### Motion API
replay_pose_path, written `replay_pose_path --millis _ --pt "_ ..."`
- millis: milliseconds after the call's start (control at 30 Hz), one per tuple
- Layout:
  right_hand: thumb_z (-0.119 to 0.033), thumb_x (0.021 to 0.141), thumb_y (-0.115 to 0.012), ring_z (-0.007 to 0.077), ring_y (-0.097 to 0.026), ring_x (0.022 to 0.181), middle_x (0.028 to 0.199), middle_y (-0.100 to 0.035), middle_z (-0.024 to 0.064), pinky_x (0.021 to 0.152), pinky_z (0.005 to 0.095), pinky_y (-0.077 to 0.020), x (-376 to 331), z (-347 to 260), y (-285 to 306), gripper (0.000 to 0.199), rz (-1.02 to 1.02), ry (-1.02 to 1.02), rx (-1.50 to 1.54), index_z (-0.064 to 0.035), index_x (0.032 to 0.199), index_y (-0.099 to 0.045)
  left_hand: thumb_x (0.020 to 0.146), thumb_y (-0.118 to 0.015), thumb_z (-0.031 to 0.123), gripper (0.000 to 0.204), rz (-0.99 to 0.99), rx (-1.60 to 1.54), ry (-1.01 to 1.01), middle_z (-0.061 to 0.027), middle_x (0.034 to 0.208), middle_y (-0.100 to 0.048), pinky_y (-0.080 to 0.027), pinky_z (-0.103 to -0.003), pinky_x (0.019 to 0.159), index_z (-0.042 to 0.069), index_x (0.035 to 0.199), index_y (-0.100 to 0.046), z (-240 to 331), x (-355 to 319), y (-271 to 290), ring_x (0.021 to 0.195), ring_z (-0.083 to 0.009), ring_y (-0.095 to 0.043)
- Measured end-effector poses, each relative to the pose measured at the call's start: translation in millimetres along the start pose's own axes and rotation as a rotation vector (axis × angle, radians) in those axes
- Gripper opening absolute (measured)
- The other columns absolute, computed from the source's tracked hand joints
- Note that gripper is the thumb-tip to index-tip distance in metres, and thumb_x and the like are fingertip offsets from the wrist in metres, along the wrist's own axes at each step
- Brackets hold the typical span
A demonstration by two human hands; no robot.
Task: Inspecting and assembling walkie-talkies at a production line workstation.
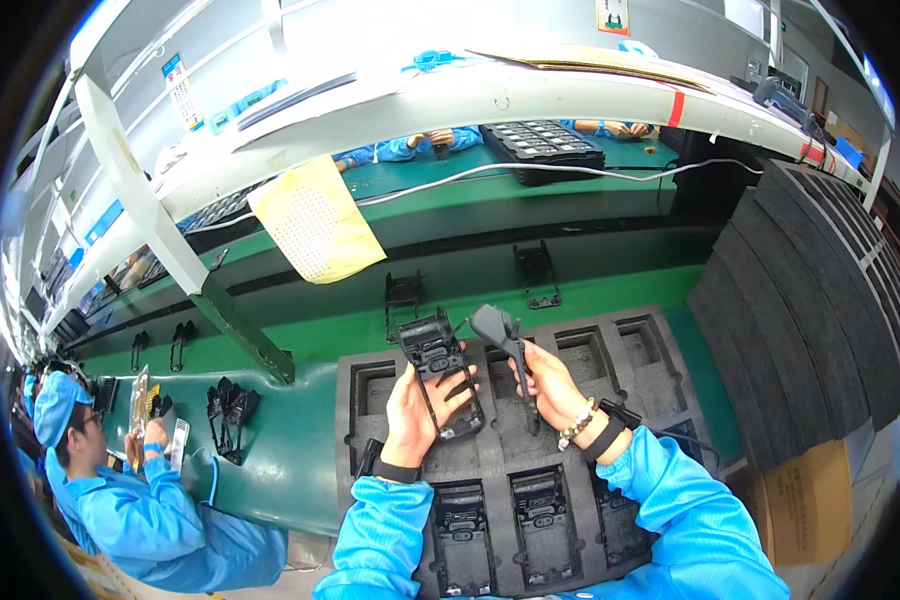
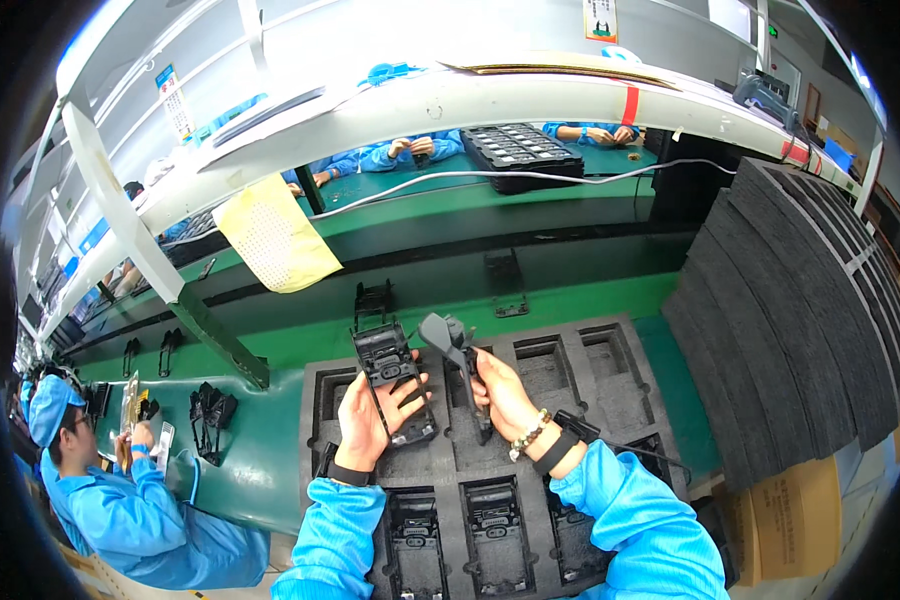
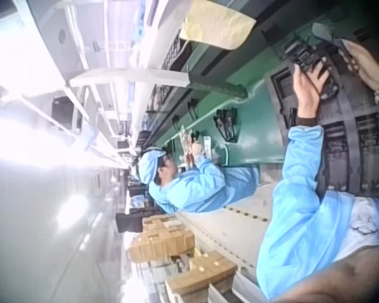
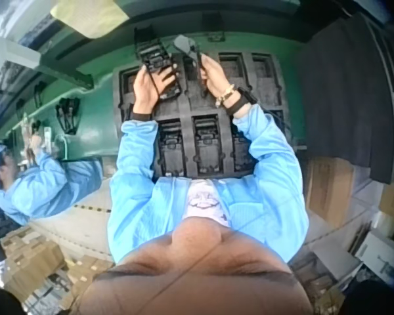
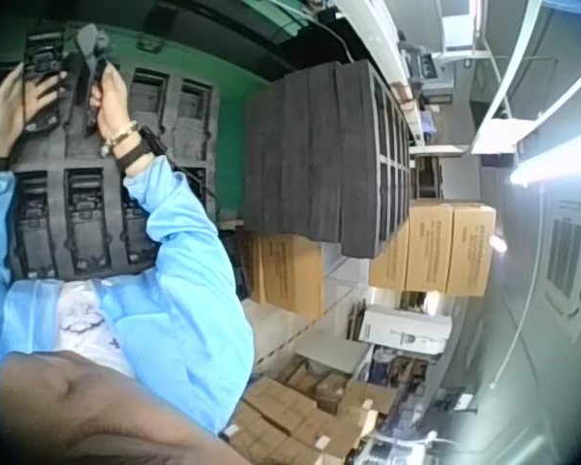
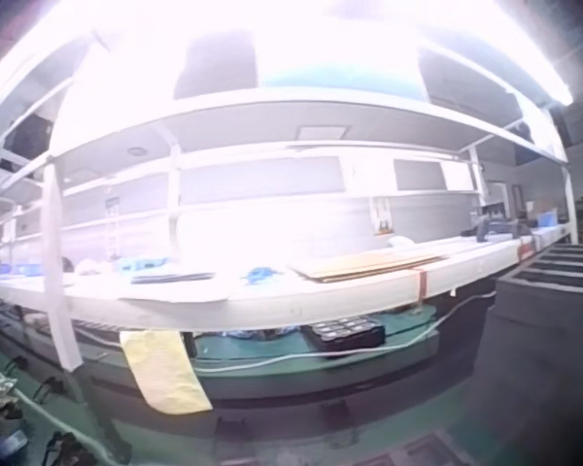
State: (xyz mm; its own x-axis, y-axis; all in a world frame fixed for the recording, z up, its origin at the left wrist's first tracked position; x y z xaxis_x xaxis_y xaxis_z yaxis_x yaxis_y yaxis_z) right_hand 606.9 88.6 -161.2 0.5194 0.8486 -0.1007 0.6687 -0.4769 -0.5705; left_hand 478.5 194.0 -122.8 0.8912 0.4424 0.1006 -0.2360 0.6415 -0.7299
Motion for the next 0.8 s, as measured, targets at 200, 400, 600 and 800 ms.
replay_pose_path --millis 200,400,600,800 --pt "-0.035 0.100 -0.054 0.0025 -0.039 0.068 0.095 -0.053 -0.0039 0.056 0.0172 -0.0331 -14 -5 -11 0.030 -0.138 -0.026 0.081 -0.0113 0.118 -0.051 0.100 -0.053 0.026 0.072 -0.038 0.133 0.014 -0.0154 0.143 -0.042 -0.052 -0.051 0.096 0.022 0.153 -0.005 -3 -2 -23 0.121 -0.0355 -0.055" --pt "-0.015 0.083 -0.070 0.0062 -0.046 0.087 0.103 -0.052 -0.0031 0.077 0.0241 -0.0400 -20 2 -18 0.050 -0.106 -0.058 -0.017 -0.0127 0.127 -0.047 0.094 -0.063 0.015 0.086 0.114 0.493 0.014 -0.0152 0.131 -0.049 -0.058 -0.048 0.085 0.022 0.152 0.001 -10 -9 -14 0.114 -0.0284 -0.060" --pt "-0.009 0.085 -0.064 0.0124 -0.052 0.097 0.105 -0.054 0.0009 0.087 0.0310 -0.0426 -21 4 -24 0.044 -0.153 -0.140 0.100 -0.0112 0.126 -0.046 0.094 -0.064 0.014 0.086 0.129 0.384 0.155 -0.0114 0.115 -0.053 -0.058 -0.047 0.082 0.023 0.151 -0.002 -26 -4 -2 0.099 -0.0223 -0.061" --pt "-0.015 0.088 -0.067 0.0148 -0.054 0.102 0.113 -0.056 0.0033 0.093 0.0356 -0.0445 -24 9 -32 0.051 -0.177 -0.178 0.017 -0.0097 0.132 -0.041 0.094 -0.065 0.015 0.086 0.154 0.410 0.143 -0.0109 0.112 -0.054 -0.059 -0.046 0.079 0.022 0.152 -0.002 -21 -6 0 0.098 -0.0216 -0.061"
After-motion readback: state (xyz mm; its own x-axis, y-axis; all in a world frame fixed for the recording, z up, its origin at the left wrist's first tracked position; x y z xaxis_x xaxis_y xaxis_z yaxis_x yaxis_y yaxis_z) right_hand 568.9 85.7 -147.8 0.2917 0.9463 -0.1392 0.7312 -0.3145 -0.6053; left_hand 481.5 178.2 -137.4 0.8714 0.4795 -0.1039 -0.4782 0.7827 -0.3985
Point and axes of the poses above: each hand's wrist, its own x-axis towards the middle knuckle, its own y-axis out of the back of the hand, z = x × y, the point moved 10 cm from there along x, towards the middle knuckle
